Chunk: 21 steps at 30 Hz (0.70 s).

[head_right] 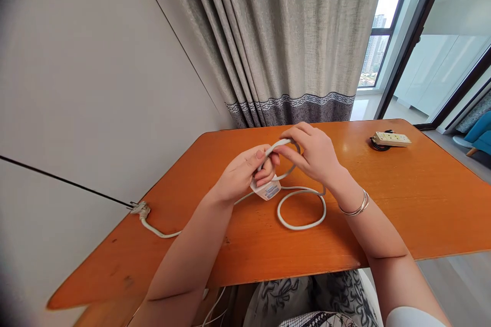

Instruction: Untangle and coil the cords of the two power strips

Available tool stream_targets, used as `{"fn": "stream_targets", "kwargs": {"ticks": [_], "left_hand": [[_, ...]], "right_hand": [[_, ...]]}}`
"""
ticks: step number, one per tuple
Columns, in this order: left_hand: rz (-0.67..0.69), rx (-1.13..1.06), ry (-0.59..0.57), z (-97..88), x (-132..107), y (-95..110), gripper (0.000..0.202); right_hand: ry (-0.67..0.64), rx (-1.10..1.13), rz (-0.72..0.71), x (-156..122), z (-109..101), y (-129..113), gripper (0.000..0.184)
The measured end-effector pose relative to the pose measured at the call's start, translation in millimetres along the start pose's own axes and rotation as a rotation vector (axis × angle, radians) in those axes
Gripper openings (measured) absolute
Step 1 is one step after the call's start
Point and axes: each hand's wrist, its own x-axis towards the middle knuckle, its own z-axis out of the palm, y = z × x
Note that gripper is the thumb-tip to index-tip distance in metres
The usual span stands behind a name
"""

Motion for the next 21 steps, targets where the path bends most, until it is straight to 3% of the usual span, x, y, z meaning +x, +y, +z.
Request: {"fn": "stream_targets", "kwargs": {"ticks": [2, 4, 10, 21], "left_hand": [[0.018, -0.009, 0.029, -0.4, 0.0, 1.1, 0.05], [0.026, -0.021, 0.046, -1.3, 0.8, 1.2, 0.05], [-0.054, -0.1, -0.059, -4.1, 3.9, -1.4, 0.05], [-0.049, -0.19, -0.11, 3.5, 2.3, 0.1, 0.042]], "right_hand": [[-0.112, 0.065, 0.094, 1.4, -3.3, 2.9, 0.034], [-0.138, 0.106, 0.152, 2.1, -4.2, 4.0, 0.035], [0.063, 0.115, 0.11, 0.6, 0.7, 2.1, 0.032], [0.229, 0.118, 0.114, -5.5, 7.8, 3.2, 0.023]]}}
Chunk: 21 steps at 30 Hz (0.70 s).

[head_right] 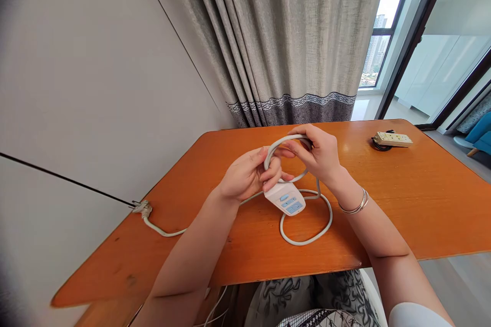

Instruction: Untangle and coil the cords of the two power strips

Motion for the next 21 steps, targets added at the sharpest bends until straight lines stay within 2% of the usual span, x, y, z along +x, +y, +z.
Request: {"fn": "stream_targets", "kwargs": {"ticks": [4, 9, 12, 17, 19, 21], "left_hand": [[-0.009, -0.009, 0.029, 0.9, 0.8, -3.1, 0.04], [-0.07, -0.028, -0.059, 1.5, 0.2, -5.0, 0.052], [-0.064, -0.059, -0.026, 3.7, -1.2, -1.8, 0.055], [0.067, -0.152, 0.18, 2.9, -6.5, 12.9, 0.055], [0.131, -0.178, 0.288, 1.5, -7.9, 19.6, 0.054], [0.185, -0.18, 0.396, 0.5, -7.5, 24.7, 0.053]], "right_hand": [[-0.063, 0.058, 0.005, 0.6, 3.0, -0.6, 0.024], [-0.226, 0.177, -0.001, 2.9, 2.6, 0.6, 0.031], [-0.283, 0.353, 0.098, 4.4, 3.0, 6.1, 0.041], [-0.369, 0.623, 0.353, 4.5, 10.6, 17.8, 0.053], [-0.443, 0.653, 0.415, 2.4, 15.4, 19.3, 0.05], [-0.531, 0.592, 0.468, -0.9, 19.8, 18.2, 0.043]]}}
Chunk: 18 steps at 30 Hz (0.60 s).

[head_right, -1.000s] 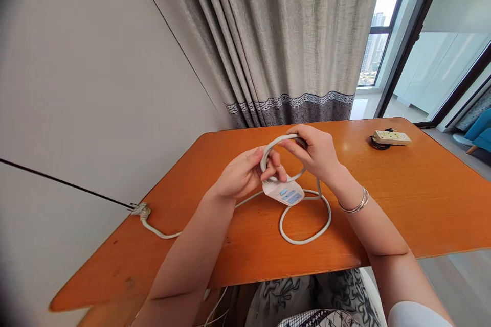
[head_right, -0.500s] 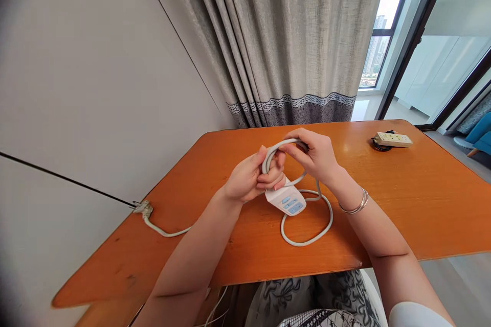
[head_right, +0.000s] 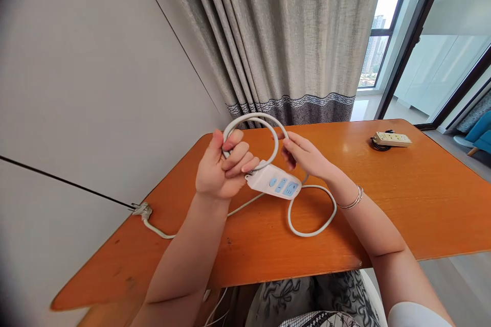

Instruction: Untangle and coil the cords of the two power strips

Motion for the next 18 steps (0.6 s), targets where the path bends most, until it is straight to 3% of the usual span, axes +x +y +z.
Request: {"fn": "stream_targets", "kwargs": {"ticks": [2, 5, 9, 14, 18], "left_hand": [[0.069, 0.012, 0.098, 0.7, 2.6, 2.4, 0.053], [0.172, 0.038, 0.214, 0.5, 7.5, 2.1, 0.053], [0.234, 0.055, 0.241, -3.5, 11.8, -1.4, 0.05], [0.235, 0.03, 0.179, -9.4, 14.3, -10.1, 0.049], [0.341, 0.023, 0.145, -12.6, 16.8, -14.2, 0.049]], "right_hand": [[-0.026, -0.187, 0.075, -1.7, 5.3, 0.5, 0.042], [-0.042, -0.603, 0.097, -5.3, 11.8, -2.5, 0.053], [-0.092, -0.963, 0.146, -8.6, 17.9, -8.9, 0.065], [-0.185, -1.139, 0.236, -9.9, 23.9, -14.5, 0.069], [-0.146, -1.077, 0.169, -11.8, 25.3, -16.6, 0.067]]}}
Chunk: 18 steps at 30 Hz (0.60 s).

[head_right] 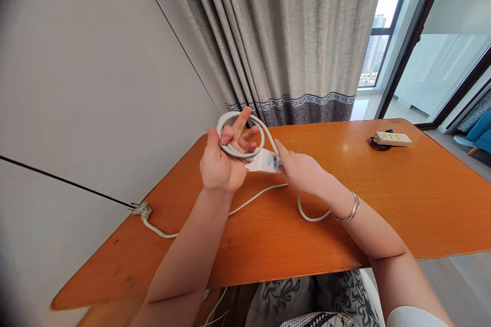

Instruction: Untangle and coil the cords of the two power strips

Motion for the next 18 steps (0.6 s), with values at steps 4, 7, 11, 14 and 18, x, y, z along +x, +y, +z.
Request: {"fn": "stream_targets", "kwargs": {"ticks": [4, 7, 11, 14, 18], "left_hand": [[0.177, 0.021, 0.055, -4.4, 4.0, 6.9, 0.051], [0.291, 0.033, 0.096, -10.3, 8.1, 14.3, 0.052], [0.436, 0.072, 0.102, -18.0, 13.0, 15.4, 0.05], [0.451, 0.146, 0.116, -19.0, 14.3, 9.7, 0.052], [0.383, 0.224, 0.08, -16.9, 13.0, 2.5, 0.058]], "right_hand": [[0.083, 0.198, -0.091, -0.8, 2.0, 3.0, 0.063], [0.04, 0.347, -0.113, 0.8, 4.2, 6.5, 0.066], [-0.035, 0.429, -0.095, 2.4, 4.7, 8.7, 0.07], [-0.034, 0.256, -0.033, 1.0, 4.3, 5.6, 0.067], [-0.019, -0.146, 0.117, -2.2, 2.8, -5.0, 0.062]]}}
